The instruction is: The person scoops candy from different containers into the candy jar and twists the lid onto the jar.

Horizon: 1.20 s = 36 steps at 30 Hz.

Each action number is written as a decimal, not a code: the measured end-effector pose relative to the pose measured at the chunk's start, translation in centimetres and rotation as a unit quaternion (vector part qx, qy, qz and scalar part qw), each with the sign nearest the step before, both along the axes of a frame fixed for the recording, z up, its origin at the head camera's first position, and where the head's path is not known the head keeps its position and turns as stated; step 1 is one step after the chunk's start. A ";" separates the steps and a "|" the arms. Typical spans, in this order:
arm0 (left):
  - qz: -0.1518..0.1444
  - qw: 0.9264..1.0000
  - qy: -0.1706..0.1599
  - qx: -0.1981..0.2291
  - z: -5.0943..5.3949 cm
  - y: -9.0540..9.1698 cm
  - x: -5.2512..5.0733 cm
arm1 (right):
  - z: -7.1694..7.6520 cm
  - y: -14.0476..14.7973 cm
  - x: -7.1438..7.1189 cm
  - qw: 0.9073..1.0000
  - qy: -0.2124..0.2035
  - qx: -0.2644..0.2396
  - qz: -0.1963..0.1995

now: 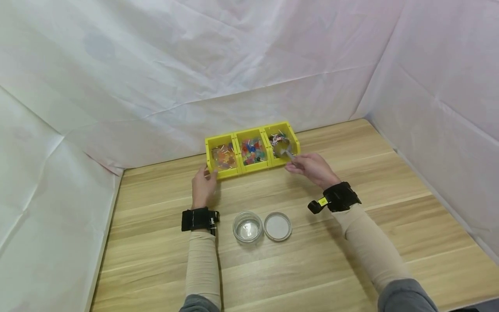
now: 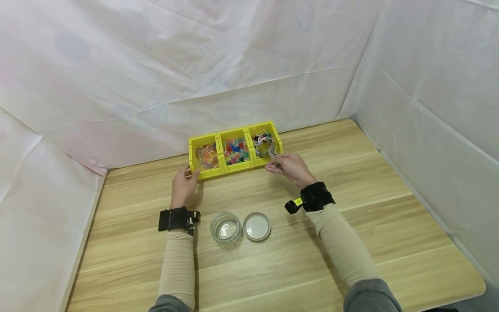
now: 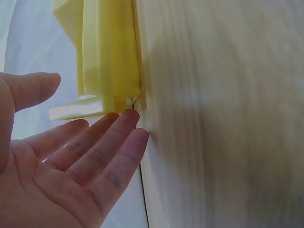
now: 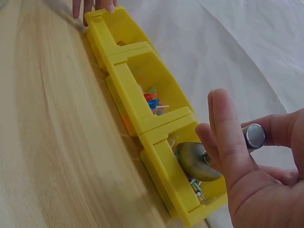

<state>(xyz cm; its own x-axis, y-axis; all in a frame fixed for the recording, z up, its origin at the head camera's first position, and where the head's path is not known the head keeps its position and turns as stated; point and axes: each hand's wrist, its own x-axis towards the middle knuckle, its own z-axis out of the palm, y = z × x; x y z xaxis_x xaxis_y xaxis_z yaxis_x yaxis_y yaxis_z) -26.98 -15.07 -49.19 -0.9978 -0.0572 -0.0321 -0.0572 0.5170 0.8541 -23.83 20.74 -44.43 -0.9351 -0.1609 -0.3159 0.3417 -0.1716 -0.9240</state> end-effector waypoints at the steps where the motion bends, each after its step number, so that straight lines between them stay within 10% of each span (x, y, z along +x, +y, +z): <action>1: 0.000 1.000 0.001 0.000 0.0 0.0 0.0 | 0.0 -0.1 -0.2 1.000 -0.002 -0.005 -0.004; 16: -0.002 1.000 -0.002 0.007 -0.1 -0.3 -0.2 | 0.7 -1.0 -0.6 0.995 -0.033 -0.054 -0.075; 36: 0.000 1.000 -0.007 0.011 -0.1 -0.2 -0.1 | -0.7 -2.0 -1.1 0.995 -0.039 -0.070 -0.055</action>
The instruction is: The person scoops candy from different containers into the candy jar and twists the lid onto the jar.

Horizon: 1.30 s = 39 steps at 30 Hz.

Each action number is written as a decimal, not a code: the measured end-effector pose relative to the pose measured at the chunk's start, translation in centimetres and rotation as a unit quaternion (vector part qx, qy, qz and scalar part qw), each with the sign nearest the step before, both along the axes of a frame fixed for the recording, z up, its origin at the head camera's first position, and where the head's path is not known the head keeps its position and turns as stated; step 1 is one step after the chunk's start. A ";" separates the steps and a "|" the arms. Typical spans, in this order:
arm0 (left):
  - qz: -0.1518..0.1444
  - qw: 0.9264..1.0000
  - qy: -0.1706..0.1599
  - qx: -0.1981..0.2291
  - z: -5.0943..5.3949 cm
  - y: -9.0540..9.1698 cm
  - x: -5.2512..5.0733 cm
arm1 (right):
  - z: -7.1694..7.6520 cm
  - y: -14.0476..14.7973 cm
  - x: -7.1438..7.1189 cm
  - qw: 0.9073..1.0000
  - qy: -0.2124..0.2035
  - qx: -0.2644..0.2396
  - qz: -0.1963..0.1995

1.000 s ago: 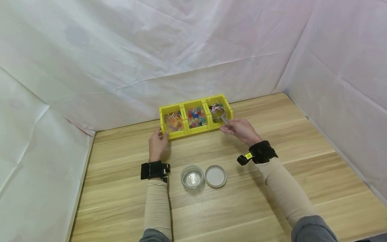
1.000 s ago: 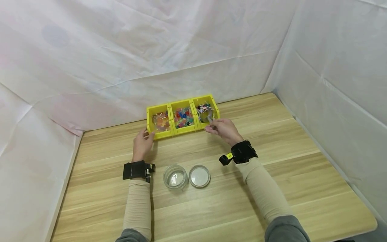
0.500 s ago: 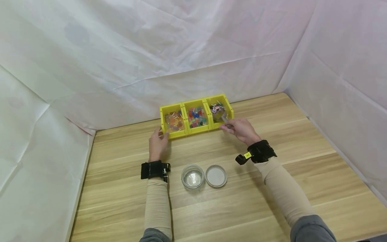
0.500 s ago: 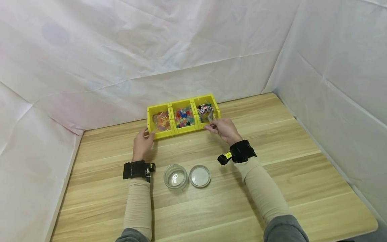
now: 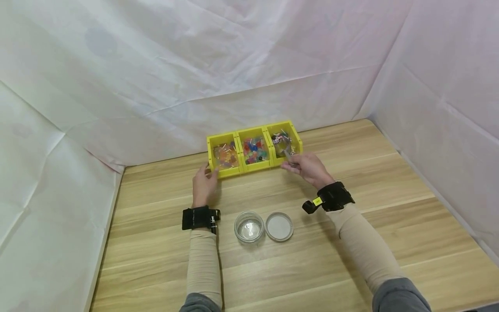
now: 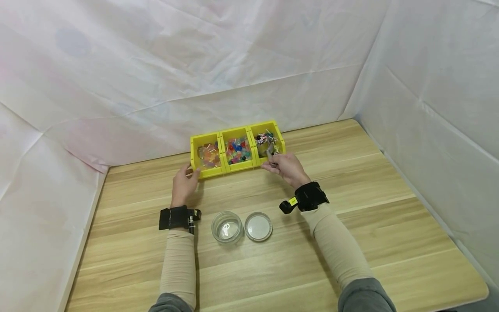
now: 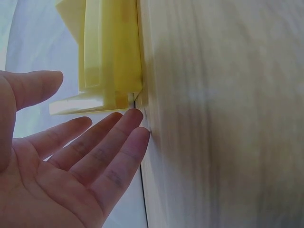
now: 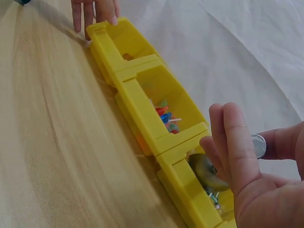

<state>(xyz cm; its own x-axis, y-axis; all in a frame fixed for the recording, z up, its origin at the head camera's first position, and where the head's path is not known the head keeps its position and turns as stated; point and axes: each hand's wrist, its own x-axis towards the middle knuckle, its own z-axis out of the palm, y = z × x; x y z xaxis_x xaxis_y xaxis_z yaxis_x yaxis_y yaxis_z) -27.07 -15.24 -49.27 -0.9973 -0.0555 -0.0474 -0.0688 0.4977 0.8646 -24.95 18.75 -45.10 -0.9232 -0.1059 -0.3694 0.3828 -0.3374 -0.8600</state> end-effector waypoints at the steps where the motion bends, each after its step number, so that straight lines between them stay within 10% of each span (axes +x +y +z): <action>1: 0.000 1.000 0.000 0.001 0.0 0.0 0.0 | -0.2 0.0 0.0 1.000 0.001 -0.001 0.002; 13: -0.001 1.000 -0.003 0.004 0.0 0.0 0.1 | -1.0 -0.1 -0.8 1.000 -0.002 -0.009 -0.010; 22: 0.001 1.000 -0.004 -0.002 0.0 -0.1 0.1 | -1.2 -0.4 -0.7 0.992 0.000 0.125 0.024; 39: 0.001 1.000 0.000 -0.006 -0.3 -0.3 0.1 | -2.1 0.0 -0.8 0.983 0.010 0.182 0.028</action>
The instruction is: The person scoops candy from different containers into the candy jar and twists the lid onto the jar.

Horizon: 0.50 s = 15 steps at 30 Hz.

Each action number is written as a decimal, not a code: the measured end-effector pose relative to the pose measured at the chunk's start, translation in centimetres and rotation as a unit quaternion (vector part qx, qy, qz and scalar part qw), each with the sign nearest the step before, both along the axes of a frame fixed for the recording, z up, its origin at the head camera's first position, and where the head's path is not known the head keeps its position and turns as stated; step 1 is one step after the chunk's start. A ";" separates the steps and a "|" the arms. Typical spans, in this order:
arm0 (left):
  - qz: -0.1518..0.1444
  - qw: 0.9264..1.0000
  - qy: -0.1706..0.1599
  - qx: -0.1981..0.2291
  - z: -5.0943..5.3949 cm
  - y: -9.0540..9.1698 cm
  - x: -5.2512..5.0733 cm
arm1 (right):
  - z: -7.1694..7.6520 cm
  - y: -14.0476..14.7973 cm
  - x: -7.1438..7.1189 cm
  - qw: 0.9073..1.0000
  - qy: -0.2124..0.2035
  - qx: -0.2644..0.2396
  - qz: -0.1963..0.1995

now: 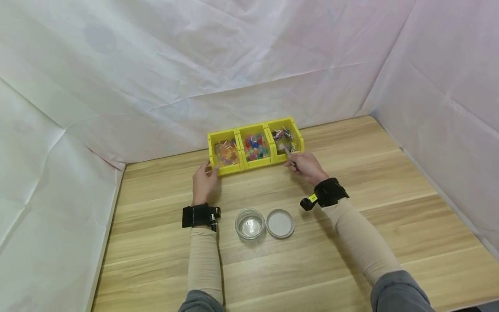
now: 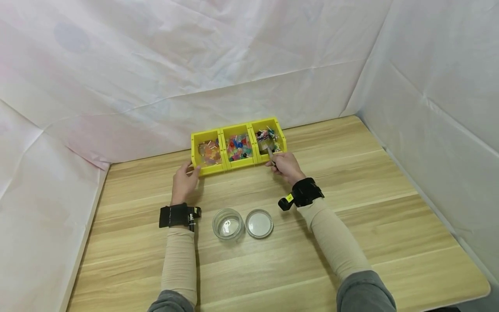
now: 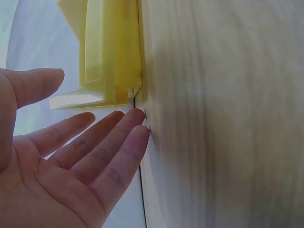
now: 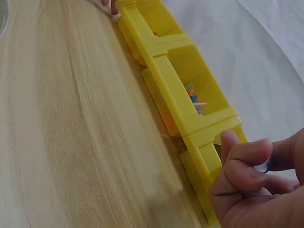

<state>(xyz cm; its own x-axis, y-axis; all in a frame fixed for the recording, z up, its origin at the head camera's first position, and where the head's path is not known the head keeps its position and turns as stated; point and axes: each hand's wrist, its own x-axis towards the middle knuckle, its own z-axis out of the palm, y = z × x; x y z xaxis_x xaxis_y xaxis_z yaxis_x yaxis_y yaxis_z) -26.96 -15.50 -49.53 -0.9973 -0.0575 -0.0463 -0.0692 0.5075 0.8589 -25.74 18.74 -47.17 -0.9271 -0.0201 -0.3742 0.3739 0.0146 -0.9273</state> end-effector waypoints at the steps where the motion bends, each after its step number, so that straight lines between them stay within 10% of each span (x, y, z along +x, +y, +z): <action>1: 0.001 1.000 -0.001 0.000 0.0 0.0 0.0 | 0.0 0.3 0.0 1.000 -0.001 0.004 0.000; 15: 0.003 1.000 0.002 0.003 0.1 -0.2 0.2 | 0.0 2.6 -0.2 0.999 0.000 0.032 -0.005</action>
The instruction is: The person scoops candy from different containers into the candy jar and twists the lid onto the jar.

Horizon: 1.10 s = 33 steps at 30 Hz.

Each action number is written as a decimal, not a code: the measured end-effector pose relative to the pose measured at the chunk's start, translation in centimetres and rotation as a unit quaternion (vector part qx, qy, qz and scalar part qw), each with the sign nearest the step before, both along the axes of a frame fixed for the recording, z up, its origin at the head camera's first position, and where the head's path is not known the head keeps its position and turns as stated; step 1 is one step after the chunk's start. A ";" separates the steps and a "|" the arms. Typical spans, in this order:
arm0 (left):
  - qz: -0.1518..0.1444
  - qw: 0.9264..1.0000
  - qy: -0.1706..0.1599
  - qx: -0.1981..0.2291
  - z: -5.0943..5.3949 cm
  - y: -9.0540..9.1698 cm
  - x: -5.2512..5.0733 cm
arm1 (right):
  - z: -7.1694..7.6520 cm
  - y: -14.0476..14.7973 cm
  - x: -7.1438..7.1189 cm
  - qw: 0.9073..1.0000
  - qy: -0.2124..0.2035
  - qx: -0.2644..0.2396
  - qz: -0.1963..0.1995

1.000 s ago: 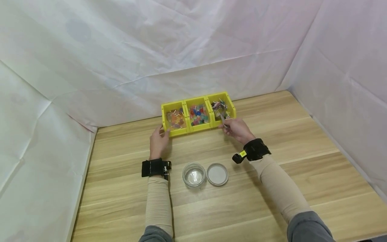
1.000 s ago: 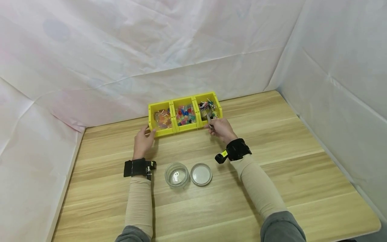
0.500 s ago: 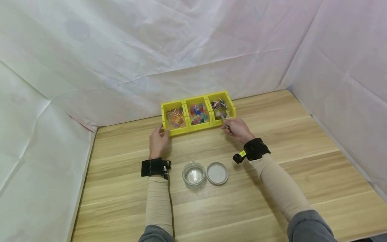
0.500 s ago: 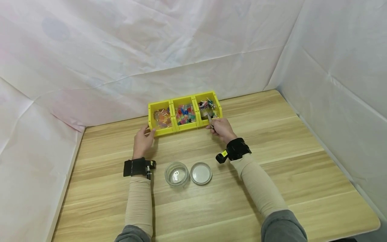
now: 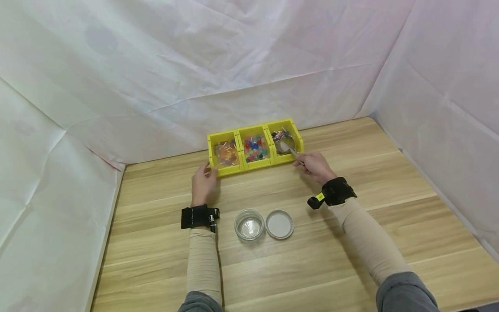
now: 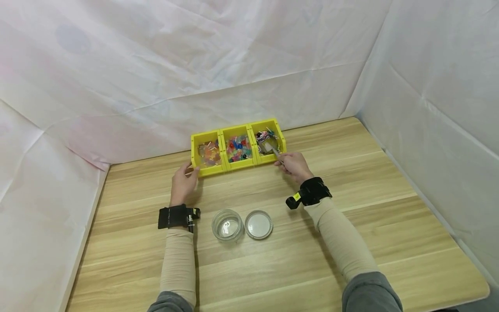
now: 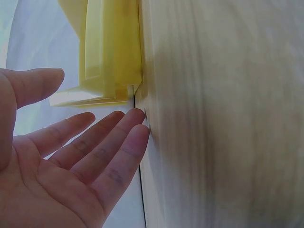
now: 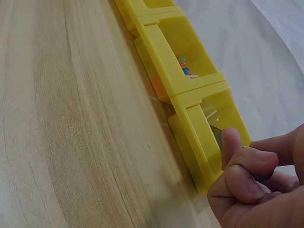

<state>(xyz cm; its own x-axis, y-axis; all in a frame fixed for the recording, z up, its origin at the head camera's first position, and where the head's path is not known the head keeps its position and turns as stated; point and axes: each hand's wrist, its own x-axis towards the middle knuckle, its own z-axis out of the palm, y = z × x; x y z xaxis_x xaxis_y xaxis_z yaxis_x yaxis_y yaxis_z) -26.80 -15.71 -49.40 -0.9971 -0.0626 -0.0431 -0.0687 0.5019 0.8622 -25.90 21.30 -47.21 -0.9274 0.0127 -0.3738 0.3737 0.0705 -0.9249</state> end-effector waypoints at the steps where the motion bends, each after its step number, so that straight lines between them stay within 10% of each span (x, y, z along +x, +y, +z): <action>1: 0.001 1.000 0.000 -0.001 0.0 0.0 0.0 | 0.0 0.1 0.0 1.000 -0.002 -0.001 0.002; 33: 0.004 1.000 -0.003 0.000 0.1 -0.6 0.3 | 1.1 3.0 -0.3 0.998 -0.006 0.021 0.062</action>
